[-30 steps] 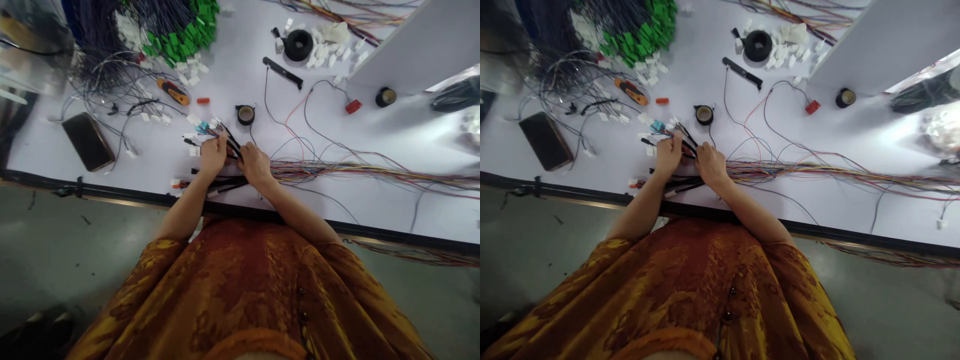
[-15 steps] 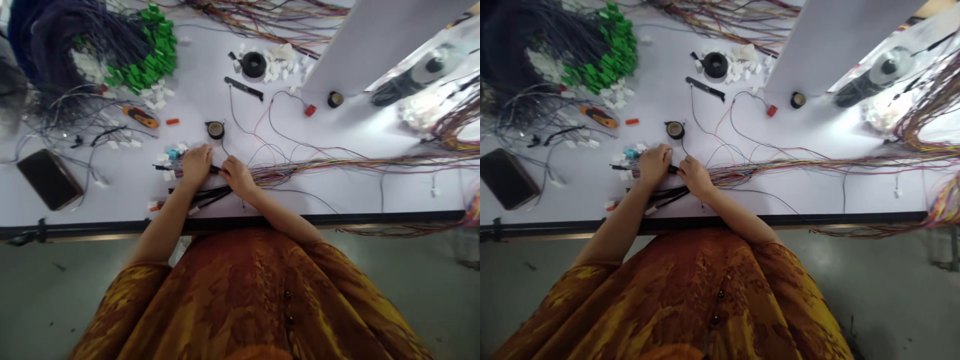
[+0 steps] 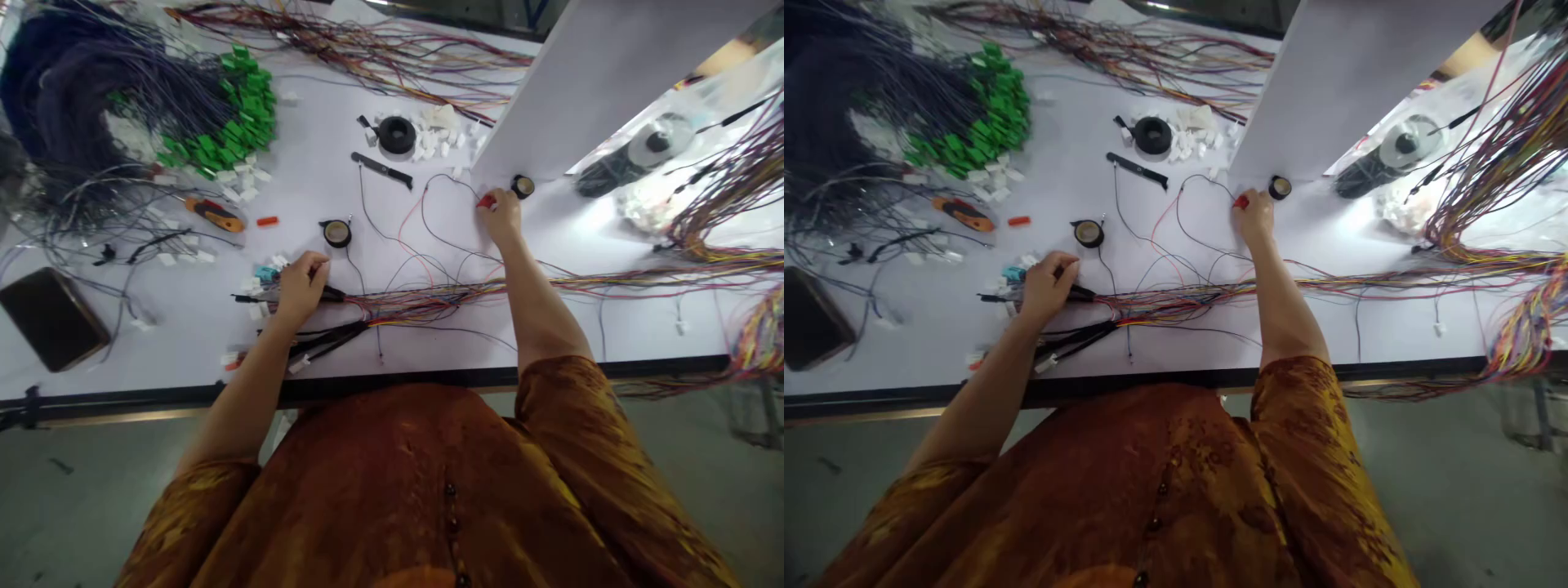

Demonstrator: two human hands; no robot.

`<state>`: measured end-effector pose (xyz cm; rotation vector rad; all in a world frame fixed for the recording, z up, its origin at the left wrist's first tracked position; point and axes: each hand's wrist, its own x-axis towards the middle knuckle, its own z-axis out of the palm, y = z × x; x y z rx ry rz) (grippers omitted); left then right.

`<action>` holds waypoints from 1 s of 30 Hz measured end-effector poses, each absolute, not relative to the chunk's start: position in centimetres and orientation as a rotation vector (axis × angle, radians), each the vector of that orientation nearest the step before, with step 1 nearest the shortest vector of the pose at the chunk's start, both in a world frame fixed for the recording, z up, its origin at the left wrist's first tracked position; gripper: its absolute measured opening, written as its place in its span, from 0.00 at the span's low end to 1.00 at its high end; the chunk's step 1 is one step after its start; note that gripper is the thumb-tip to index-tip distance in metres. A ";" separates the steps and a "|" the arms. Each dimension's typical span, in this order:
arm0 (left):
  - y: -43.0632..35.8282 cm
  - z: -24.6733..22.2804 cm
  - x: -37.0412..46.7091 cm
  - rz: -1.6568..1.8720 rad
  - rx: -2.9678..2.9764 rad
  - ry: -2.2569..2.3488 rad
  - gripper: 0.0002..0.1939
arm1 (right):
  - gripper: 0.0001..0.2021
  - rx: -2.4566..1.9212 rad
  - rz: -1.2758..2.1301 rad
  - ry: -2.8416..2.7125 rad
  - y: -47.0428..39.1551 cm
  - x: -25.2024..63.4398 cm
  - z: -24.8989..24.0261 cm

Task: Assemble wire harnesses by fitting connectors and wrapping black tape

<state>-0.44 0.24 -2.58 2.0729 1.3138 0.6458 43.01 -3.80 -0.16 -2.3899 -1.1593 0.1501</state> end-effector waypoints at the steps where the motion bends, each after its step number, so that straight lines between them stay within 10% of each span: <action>1: 0.3 -2.2 -0.6 0.642 2.043 1.302 0.11 | 0.09 -2.335 0.189 -1.154 -3.5 44.2 -0.4; 9: -1.5 6.6 1.9 1.137 1.928 0.984 0.05 | 0.15 -1.334 -0.269 -1.338 -6.3 38.2 11.2; 14: -3.2 11.8 5.3 1.175 2.070 0.606 0.34 | 0.14 -1.203 0.155 -1.892 -9.1 26.3 16.8; 20: -3.9 13.6 4.6 1.352 1.830 0.572 0.12 | 0.33 -1.120 0.801 -1.846 -6.8 23.4 13.5; 22: -3.7 13.7 3.8 1.315 1.445 0.507 0.09 | 0.22 -1.320 0.878 -1.921 -5.2 24.4 11.7; 24: -3.1 13.0 3.1 1.259 1.233 0.485 0.09 | 0.05 -1.628 0.758 -1.920 -3.8 26.4 10.0; 30: -0.9 4.9 1.2 1.230 1.043 0.677 0.18 | 0.08 -2.107 0.015 -1.623 -6.1 37.8 6.1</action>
